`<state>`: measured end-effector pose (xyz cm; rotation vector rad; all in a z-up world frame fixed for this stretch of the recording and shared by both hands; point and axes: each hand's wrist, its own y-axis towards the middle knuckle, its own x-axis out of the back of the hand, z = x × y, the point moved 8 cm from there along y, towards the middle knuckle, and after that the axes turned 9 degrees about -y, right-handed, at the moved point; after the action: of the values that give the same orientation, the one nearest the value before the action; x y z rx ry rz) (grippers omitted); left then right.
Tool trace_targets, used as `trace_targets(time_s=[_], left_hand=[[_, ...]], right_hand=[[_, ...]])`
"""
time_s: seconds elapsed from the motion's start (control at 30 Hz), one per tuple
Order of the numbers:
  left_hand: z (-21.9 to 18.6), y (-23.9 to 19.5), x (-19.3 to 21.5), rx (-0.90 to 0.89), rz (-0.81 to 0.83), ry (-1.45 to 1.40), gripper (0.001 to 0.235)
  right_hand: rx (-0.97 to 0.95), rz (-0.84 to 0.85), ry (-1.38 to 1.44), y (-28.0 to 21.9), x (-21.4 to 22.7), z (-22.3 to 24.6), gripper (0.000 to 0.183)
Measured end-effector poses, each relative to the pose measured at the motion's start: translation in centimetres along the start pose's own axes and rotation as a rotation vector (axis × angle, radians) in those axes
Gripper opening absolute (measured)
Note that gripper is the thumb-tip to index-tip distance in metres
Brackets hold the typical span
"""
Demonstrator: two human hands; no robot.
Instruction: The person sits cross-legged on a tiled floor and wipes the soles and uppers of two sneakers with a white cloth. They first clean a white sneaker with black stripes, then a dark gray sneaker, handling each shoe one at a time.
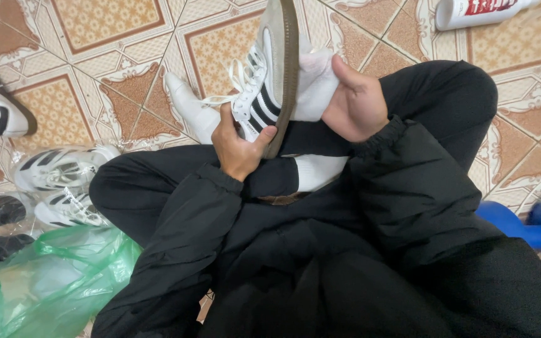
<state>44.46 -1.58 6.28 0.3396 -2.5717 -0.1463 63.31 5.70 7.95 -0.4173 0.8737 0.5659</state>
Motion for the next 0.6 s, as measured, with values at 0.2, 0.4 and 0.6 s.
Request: trace_targets(time_s=[0.2,0.4,0.6], left_hand=[[4.8,-0.7,-1.5,0.141,0.085,-0.366,0.094],[2.6,0.1,-2.7,0.121,0.218,-0.993,0.074],[2.6,-0.1,-3.5,0.135,0.27,-1.191,0.071]], right_hand=[[0.058,-0.043,0.059,-0.3,0.7,0.6,0.058],[0.268,-0.045,-0.206,-0.8,2.2,0.4,0.055],[0.458,-0.119,-1.18,-1.7,-3.8,2.7,0.057]])
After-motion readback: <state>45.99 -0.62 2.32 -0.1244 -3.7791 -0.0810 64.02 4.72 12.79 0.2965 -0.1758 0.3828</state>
